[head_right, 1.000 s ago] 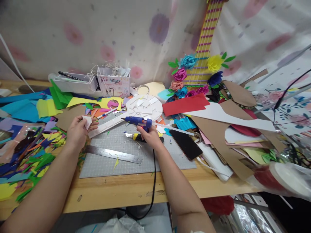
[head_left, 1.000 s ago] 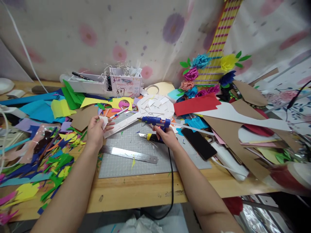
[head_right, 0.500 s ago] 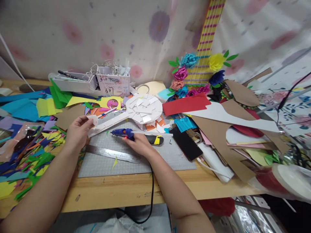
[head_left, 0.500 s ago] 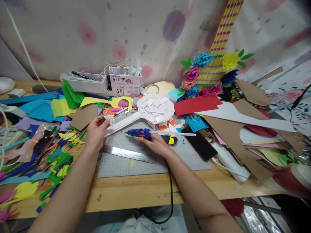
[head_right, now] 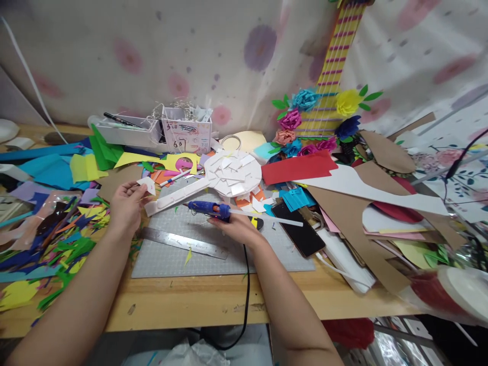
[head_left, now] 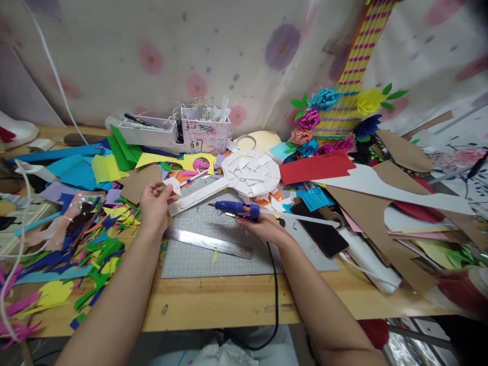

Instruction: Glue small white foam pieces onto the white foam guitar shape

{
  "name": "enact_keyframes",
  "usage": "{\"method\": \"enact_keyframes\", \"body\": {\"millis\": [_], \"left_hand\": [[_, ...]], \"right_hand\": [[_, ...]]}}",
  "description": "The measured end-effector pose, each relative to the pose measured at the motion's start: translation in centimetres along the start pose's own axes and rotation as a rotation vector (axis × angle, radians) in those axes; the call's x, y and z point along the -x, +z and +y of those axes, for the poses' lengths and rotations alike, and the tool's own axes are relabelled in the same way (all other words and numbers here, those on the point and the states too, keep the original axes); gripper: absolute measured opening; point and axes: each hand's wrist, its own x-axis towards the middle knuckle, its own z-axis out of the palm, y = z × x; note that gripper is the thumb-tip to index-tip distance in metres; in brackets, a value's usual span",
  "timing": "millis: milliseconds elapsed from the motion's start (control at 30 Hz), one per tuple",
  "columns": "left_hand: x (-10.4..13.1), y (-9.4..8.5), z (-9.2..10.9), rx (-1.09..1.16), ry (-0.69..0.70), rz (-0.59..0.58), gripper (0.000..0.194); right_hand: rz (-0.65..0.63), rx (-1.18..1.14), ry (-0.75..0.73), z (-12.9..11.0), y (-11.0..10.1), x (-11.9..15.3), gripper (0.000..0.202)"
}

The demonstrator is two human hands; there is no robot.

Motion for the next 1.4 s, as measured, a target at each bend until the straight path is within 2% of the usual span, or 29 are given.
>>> {"method": "enact_keyframes", "body": {"millis": [267, 400, 567, 667, 767, 900, 1000, 1133, 1233, 1400], "left_hand": [[0.4, 0.3, -0.3, 0.017, -0.026, 0.004, 0.028], [0.5, 0.3, -0.5, 0.036, -0.043, -0.015, 0.027], [0.7, 0.5, -0.6, 0.044, -0.048, -0.046, 0.027], [0.8, 0.5, -0.6, 0.043, -0.041, -0.051, 0.027], [0.9, 0.7, -0.7, 0.038, -0.036, -0.059, 0.027], [1.1, 0.9, -0.9, 0.019, -0.023, -0.080, 0.029], [1.4, 1.0, -1.0, 0.025, -0.010, -0.119, 0.031], [1.6, 1.0, -1.0, 0.056, -0.023, -0.142, 0.034], [1.8, 1.1, -1.0, 0.086, -0.061, -0.152, 0.031], [2.6, 2.4, -0.4, 0.103, -0.212, -0.255, 0.020]], "right_hand": [[-0.070, 0.121, -0.119, -0.7, 2.5, -0.6, 0.025], [-0.066, 0.248, -0.210, -0.6, 2.7, -0.9, 0.025], [-0.142, 0.285, -0.270, -0.3, 0.2, -0.4, 0.037], [-0.133, 0.293, -0.233, 0.3, -2.2, 0.6, 0.037], [-0.044, 0.393, -0.179, 1.5, -3.8, 1.5, 0.034], [-0.010, 0.535, -0.168, 2.9, -3.7, 1.8, 0.040], [0.003, 0.557, -0.187, 3.6, -3.3, 1.6, 0.038], [0.015, 0.433, -0.171, 4.3, -4.5, 2.2, 0.036], [0.137, 0.293, -0.100, 4.7, -6.8, 3.2, 0.035], [0.214, 0.022, -0.074, 3.7, -9.7, 3.3, 0.039]]}}
